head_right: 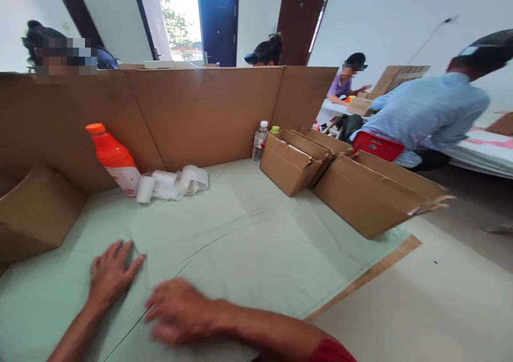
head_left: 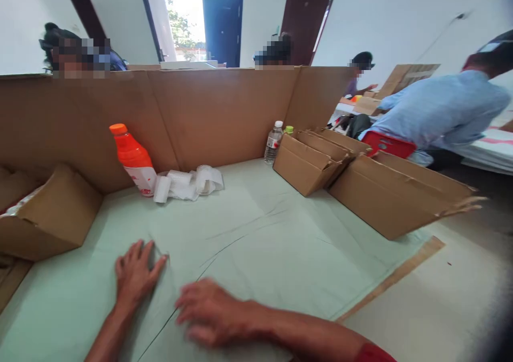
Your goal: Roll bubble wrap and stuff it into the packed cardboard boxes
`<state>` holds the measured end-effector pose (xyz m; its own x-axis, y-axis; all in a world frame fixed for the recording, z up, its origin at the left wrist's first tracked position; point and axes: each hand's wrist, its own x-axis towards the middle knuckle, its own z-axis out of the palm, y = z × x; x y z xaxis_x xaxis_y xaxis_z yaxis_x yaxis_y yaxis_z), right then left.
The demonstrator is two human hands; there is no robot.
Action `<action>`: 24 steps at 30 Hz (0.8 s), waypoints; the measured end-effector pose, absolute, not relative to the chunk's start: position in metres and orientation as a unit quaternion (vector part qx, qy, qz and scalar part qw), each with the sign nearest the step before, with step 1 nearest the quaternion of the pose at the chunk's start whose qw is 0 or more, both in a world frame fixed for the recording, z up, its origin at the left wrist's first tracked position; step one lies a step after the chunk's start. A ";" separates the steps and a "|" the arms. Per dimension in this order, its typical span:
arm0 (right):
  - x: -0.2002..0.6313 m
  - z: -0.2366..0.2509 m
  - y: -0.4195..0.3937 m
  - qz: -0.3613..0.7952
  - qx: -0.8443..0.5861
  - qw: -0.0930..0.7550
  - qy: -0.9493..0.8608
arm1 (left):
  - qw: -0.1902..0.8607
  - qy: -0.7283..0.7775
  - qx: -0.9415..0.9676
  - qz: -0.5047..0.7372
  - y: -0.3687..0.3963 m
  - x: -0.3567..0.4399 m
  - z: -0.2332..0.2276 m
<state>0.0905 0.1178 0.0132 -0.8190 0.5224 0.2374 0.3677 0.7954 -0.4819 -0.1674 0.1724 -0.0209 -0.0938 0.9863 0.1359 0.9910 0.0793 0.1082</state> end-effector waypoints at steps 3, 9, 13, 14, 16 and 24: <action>0.165 0.044 0.167 0.167 -0.391 0.260 -0.867 | -0.029 -0.660 -0.743 -0.103 0.160 -0.102 -0.015; 0.340 0.124 0.282 -0.140 -0.608 0.300 -0.722 | -0.193 -0.403 -0.884 -0.134 0.124 0.009 -0.003; 0.417 0.139 0.331 -0.220 -0.678 0.301 -0.633 | -0.202 -0.247 -0.934 -0.162 0.093 0.065 -0.023; 0.428 0.139 0.340 -0.205 -0.698 0.297 -0.618 | -0.189 -0.222 -0.942 -0.166 0.086 0.076 -0.032; 0.440 0.141 0.352 -0.158 -0.730 0.276 -0.604 | -0.182 -0.184 -0.950 -0.173 0.076 0.094 -0.050; 0.400 0.149 0.294 -0.118 -0.675 0.202 -0.700 | -0.454 -0.374 -0.736 -0.336 0.067 0.037 -0.036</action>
